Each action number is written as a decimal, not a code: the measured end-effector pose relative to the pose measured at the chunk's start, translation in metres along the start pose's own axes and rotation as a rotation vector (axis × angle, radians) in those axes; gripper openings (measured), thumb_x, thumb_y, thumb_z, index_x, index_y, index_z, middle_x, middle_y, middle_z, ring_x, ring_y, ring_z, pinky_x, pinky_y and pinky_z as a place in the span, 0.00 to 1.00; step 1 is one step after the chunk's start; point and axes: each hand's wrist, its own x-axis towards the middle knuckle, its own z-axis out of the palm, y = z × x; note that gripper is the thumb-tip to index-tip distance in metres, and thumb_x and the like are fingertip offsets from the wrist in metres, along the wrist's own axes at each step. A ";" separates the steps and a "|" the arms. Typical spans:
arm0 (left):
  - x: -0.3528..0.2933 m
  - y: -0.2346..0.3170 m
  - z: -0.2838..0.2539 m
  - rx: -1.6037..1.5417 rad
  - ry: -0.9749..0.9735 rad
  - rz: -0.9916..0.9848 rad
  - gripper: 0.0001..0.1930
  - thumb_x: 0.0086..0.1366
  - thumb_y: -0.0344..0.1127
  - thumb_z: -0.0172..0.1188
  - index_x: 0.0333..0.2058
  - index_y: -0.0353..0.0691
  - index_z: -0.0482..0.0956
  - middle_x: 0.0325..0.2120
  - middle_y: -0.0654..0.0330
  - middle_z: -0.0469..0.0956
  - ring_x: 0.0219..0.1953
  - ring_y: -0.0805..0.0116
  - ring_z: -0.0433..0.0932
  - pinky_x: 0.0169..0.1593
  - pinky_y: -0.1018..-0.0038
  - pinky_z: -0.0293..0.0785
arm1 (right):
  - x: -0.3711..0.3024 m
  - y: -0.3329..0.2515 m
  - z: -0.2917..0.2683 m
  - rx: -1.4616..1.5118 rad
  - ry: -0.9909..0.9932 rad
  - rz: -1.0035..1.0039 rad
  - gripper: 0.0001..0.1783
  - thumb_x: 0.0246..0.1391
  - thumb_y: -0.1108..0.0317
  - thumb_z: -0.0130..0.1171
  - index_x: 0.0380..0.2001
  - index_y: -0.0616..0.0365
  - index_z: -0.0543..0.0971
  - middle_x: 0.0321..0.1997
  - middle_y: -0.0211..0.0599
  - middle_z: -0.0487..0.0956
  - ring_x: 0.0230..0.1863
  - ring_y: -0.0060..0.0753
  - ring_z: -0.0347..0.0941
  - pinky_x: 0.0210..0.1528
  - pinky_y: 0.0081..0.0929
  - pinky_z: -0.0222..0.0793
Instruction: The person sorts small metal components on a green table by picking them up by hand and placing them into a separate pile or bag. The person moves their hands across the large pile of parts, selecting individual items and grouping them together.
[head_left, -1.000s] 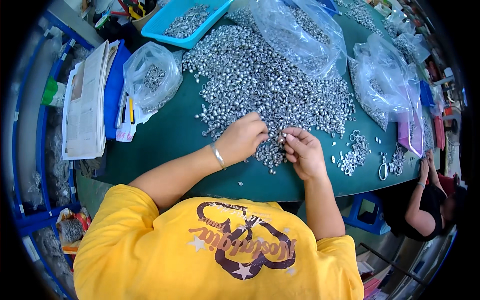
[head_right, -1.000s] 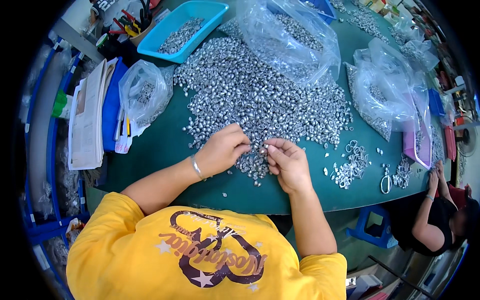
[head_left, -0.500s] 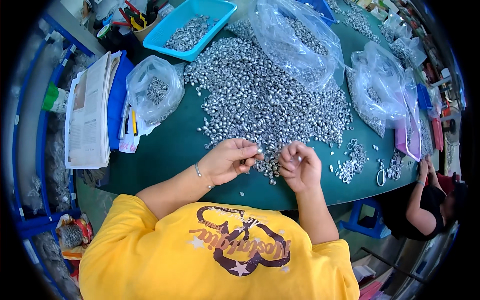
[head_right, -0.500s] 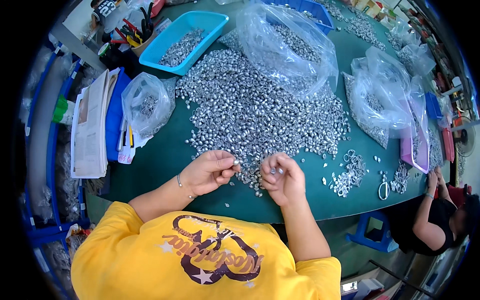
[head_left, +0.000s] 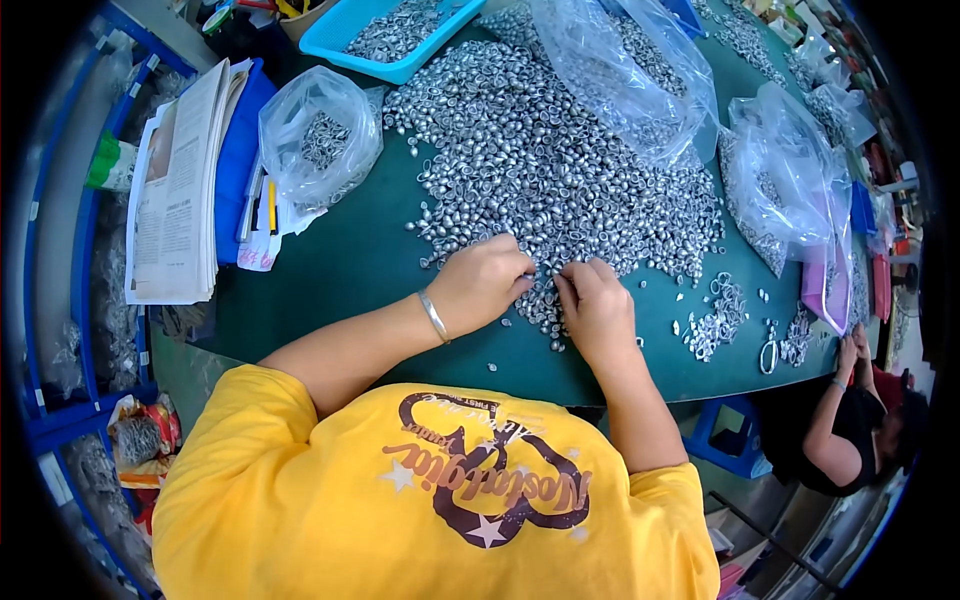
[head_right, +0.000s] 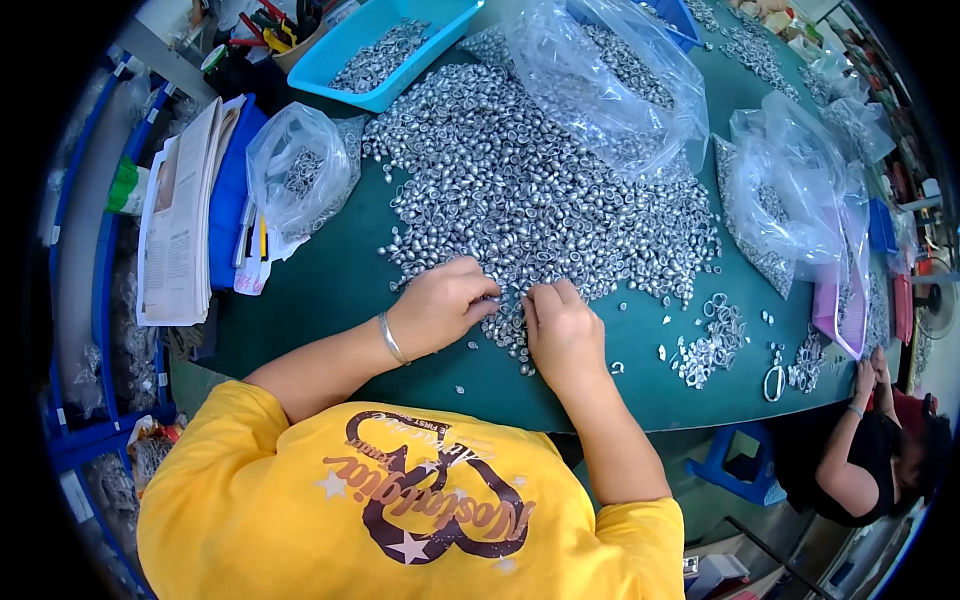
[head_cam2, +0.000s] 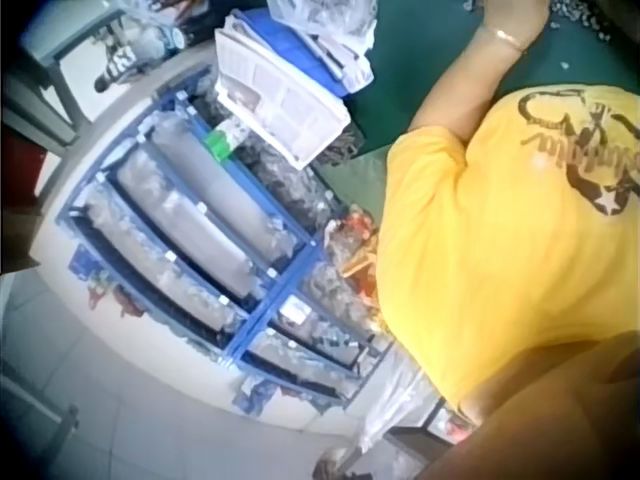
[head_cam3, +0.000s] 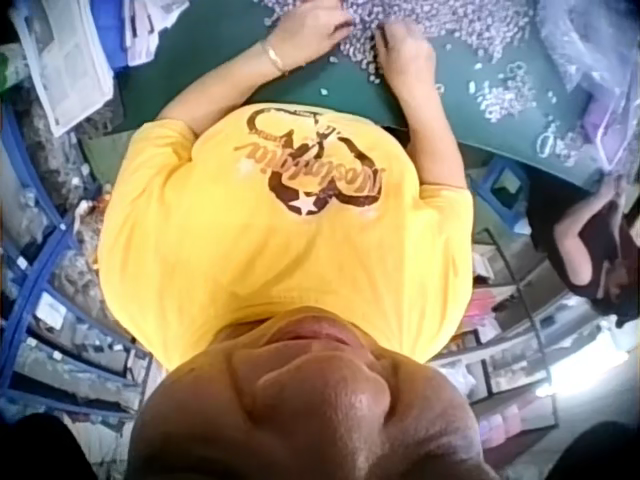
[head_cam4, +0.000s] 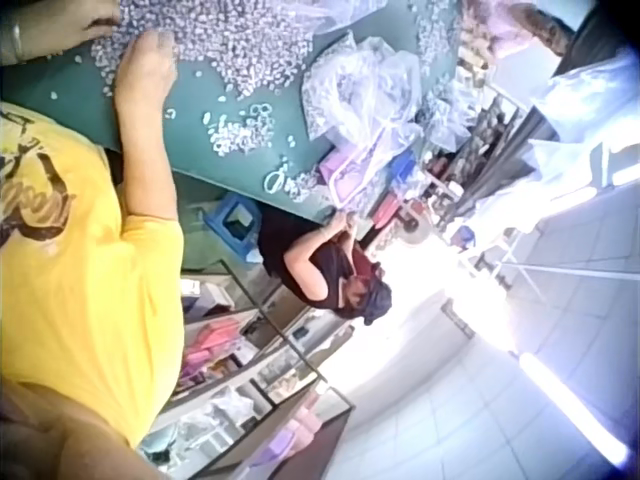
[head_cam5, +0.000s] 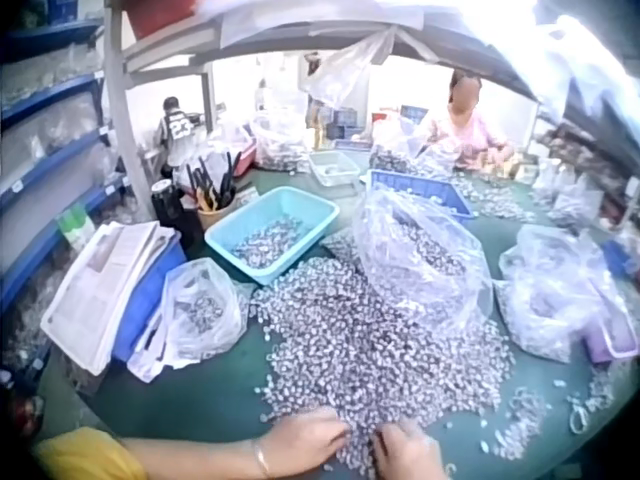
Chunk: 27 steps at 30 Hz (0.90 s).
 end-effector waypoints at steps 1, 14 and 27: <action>0.000 0.000 0.002 0.056 -0.009 0.036 0.06 0.48 0.28 0.62 0.27 0.37 0.76 0.23 0.56 0.70 0.26 0.59 0.73 0.30 0.70 0.70 | -0.002 -0.001 0.001 -0.017 -0.002 -0.004 0.05 0.46 0.70 0.58 0.27 0.58 0.75 0.26 0.41 0.73 0.24 0.47 0.72 0.25 0.37 0.69; -0.002 0.000 0.001 0.055 -0.106 0.086 0.06 0.47 0.25 0.61 0.26 0.35 0.73 0.25 0.56 0.67 0.29 0.57 0.71 0.34 0.67 0.70 | 0.006 0.000 0.005 -0.020 -0.019 -0.107 0.03 0.48 0.70 0.55 0.28 0.55 0.74 0.24 0.38 0.70 0.24 0.45 0.71 0.24 0.38 0.68; -0.010 0.020 -0.021 -1.008 -0.187 -0.493 0.09 0.48 0.19 0.63 0.29 0.35 0.75 0.29 0.62 0.75 0.32 0.77 0.73 0.39 0.83 0.70 | -0.010 0.003 -0.010 1.455 -0.353 0.416 0.05 0.50 0.75 0.57 0.32 0.62 0.74 0.24 0.26 0.71 0.20 0.14 0.61 0.20 0.11 0.54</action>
